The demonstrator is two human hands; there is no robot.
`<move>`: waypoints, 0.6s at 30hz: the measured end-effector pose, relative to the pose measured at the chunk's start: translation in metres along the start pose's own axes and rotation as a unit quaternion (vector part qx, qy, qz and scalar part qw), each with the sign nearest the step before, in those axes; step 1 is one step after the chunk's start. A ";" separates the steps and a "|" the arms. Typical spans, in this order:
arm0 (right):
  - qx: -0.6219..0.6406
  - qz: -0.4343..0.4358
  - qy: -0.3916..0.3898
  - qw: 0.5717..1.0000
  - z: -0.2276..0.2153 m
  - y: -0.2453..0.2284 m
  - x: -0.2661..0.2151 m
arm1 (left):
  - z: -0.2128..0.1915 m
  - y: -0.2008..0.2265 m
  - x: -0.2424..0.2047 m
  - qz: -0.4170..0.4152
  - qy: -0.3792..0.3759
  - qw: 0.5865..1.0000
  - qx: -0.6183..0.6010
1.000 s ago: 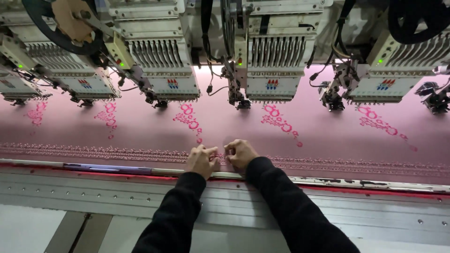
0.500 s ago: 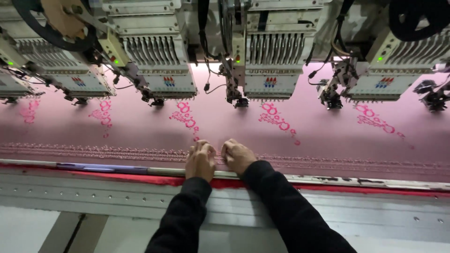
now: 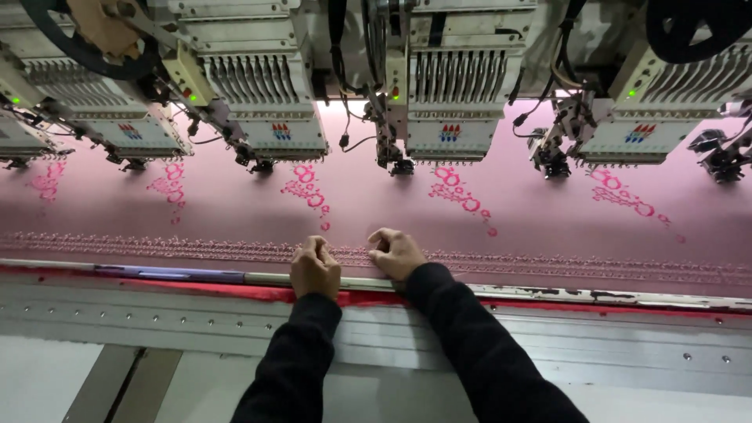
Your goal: The person monitors a row of industrial embroidery machines stitching pink patterns onto fabric, manually adjusting the fabric edge and removing loose threads. They then walk to a control panel to interact with the touchscreen interface before returning to the machines and opening a box of supplies.
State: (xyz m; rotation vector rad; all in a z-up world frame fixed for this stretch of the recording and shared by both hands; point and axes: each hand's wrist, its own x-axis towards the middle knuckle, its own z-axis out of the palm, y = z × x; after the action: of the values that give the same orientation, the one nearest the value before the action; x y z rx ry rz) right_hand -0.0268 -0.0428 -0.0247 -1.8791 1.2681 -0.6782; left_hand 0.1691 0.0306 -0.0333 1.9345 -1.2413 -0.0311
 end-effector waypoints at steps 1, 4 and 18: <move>0.001 -0.001 -0.004 1.000 0.000 -0.001 -0.002 | -0.006 0.000 -0.003 -0.003 0.001 1.000 0.003; -0.024 -0.019 0.019 0.999 0.002 -0.007 0.001 | -0.020 0.001 0.002 -0.038 0.031 0.998 -0.031; -0.062 0.110 0.058 0.990 -0.002 -0.053 -0.019 | -0.016 0.001 -0.005 -0.018 0.120 0.988 -0.095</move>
State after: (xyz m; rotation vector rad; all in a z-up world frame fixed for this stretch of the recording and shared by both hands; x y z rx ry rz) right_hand -0.0067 -0.0141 0.0198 -1.7840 1.5974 -0.6096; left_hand 0.1725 0.0446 -0.0238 1.7387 -1.0064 0.0624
